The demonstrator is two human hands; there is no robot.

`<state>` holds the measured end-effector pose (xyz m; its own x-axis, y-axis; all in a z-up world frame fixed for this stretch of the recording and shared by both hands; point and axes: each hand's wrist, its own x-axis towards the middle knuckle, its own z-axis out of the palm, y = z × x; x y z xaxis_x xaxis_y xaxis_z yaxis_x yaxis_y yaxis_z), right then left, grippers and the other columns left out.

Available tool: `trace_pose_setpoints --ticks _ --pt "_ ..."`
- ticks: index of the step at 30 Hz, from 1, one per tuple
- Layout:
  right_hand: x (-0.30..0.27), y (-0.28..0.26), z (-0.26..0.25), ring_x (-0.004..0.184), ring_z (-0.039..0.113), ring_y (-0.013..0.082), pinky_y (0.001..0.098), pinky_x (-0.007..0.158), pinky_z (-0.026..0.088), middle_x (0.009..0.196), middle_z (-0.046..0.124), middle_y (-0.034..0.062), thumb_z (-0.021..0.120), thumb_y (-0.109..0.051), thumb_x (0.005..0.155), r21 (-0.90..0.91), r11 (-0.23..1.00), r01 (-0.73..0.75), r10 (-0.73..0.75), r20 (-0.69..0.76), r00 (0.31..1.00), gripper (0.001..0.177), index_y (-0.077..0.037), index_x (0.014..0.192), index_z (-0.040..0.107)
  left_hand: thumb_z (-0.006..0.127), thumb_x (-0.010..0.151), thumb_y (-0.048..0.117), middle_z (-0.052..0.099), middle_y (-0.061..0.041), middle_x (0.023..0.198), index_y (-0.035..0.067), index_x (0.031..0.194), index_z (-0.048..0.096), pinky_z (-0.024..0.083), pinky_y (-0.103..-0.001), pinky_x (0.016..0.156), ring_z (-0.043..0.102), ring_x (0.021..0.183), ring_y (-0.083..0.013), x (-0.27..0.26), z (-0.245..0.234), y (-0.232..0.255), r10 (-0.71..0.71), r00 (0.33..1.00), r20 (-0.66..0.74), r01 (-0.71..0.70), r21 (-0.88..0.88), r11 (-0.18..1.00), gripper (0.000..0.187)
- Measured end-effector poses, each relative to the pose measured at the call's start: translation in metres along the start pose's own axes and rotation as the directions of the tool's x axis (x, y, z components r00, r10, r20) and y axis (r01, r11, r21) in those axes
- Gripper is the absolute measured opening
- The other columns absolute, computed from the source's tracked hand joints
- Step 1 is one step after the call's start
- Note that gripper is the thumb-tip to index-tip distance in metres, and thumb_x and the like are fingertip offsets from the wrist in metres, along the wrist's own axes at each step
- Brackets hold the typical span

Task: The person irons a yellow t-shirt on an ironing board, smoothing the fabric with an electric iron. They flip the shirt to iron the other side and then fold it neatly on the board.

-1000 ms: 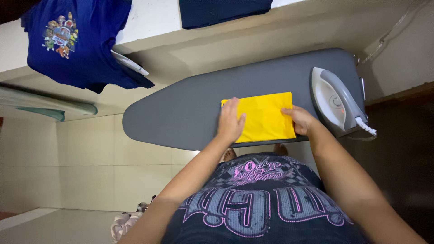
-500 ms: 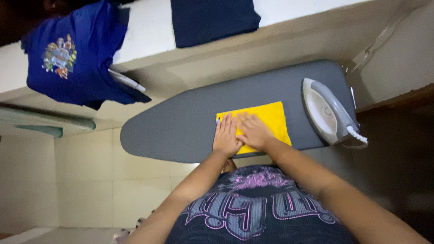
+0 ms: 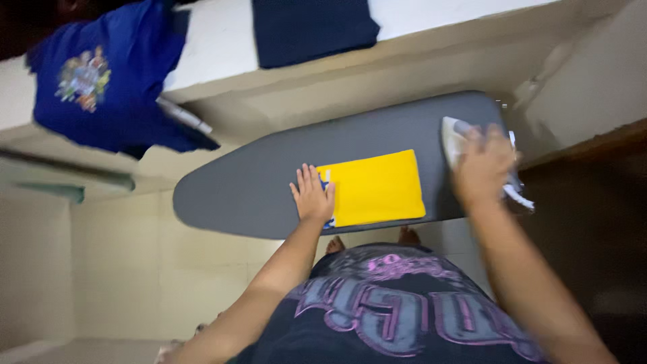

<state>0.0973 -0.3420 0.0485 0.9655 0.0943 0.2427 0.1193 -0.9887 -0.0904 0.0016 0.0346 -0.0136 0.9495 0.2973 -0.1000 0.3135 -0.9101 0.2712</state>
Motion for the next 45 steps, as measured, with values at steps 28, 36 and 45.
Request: trace_pose_setpoints --ticks 28,36,45 --pt "-0.025 -0.271 -0.041 0.08 0.069 0.0512 0.0596 0.071 0.056 0.093 0.066 0.0332 0.055 -0.021 0.095 0.37 0.929 -0.018 -0.116 0.337 0.934 0.064 -0.024 0.156 0.034 0.051 0.098 0.044 0.017 -0.021 0.168 0.016 0.161 0.024 0.008 -0.06 0.123 0.013 0.156 -0.0383 -0.021 -0.039 -0.049 0.375 0.91 0.179 -0.379 -0.013 0.925 0.074" --pt "-0.081 -0.264 -0.065 0.083 0.071 0.0499 0.059 0.075 0.057 0.09 0.067 0.0315 0.049 -0.014 0.097 0.276 0.958 -0.081 -0.061 0.47 0.88 0.067 -0.032 0.159 0.033 0.051 0.099 0.043 0.019 -0.02 0.169 0.014 0.162 0.027 0.009 -0.061 0.123 0.015 0.156 -0.0389 -0.02 -0.036 -0.053 0.405 0.9 0.16 -0.411 0.004 0.912 0.073" --pt "-0.069 -0.235 -0.06 0.084 0.071 0.0491 0.0583 0.076 0.057 0.097 0.068 0.0307 0.047 -0.013 0.098 0.248 0.958 -0.143 0.03 0.41 0.911 0.064 -0.036 0.157 0.037 0.051 0.097 0.043 0.018 -0.018 0.169 0.016 0.161 0.028 0.009 -0.06 0.123 0.013 0.156 -0.0371 -0.019 -0.034 -0.054 0.402 0.9 0.166 -0.41 0.014 0.912 0.073"
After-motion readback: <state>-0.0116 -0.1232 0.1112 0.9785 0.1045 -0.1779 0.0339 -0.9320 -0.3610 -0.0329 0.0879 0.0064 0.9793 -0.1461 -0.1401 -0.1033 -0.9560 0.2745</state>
